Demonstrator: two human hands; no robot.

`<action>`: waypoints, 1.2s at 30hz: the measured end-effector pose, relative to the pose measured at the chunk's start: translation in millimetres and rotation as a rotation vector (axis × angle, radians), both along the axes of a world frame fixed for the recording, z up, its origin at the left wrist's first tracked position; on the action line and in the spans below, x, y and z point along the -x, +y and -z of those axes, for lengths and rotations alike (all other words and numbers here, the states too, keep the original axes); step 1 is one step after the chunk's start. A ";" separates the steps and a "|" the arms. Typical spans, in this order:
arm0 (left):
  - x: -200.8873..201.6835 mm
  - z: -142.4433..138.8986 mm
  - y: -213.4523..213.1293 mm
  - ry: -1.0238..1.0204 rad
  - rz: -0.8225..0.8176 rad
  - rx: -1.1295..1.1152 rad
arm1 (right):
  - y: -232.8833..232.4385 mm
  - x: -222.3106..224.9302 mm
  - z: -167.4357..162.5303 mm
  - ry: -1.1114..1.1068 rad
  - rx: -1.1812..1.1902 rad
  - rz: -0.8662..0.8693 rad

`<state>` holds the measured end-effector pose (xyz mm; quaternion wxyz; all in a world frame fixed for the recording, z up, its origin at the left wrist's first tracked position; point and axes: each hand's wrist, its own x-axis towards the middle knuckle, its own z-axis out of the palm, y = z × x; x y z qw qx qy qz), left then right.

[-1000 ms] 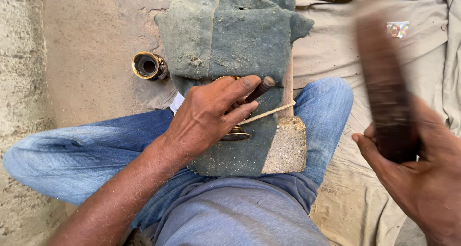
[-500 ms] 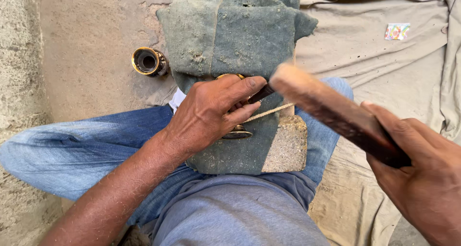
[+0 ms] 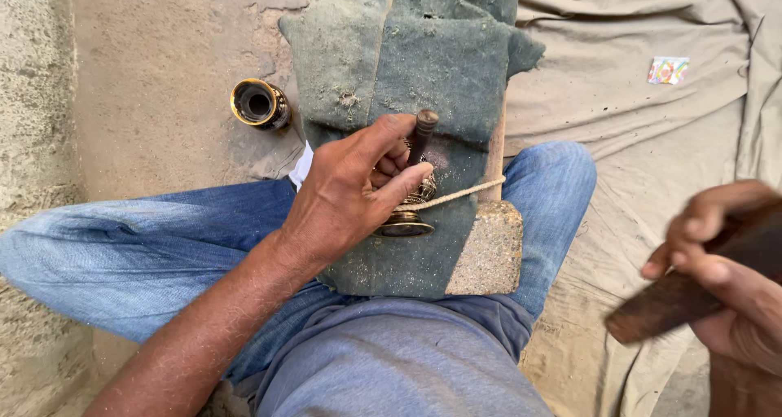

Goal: The person sits on the ground and uses a hammer and chisel to engrave a decorative pattern onto a small brass vessel. They repeatedly strike the chisel with the hammer while rotating the vessel to work on different sections.

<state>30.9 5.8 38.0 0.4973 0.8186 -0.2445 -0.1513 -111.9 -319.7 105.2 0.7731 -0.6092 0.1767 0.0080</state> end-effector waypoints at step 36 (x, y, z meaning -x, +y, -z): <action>3.1 3.4 2.0 -0.167 0.042 0.102 | 39.0 -22.7 -41.4 0.198 1.332 -0.328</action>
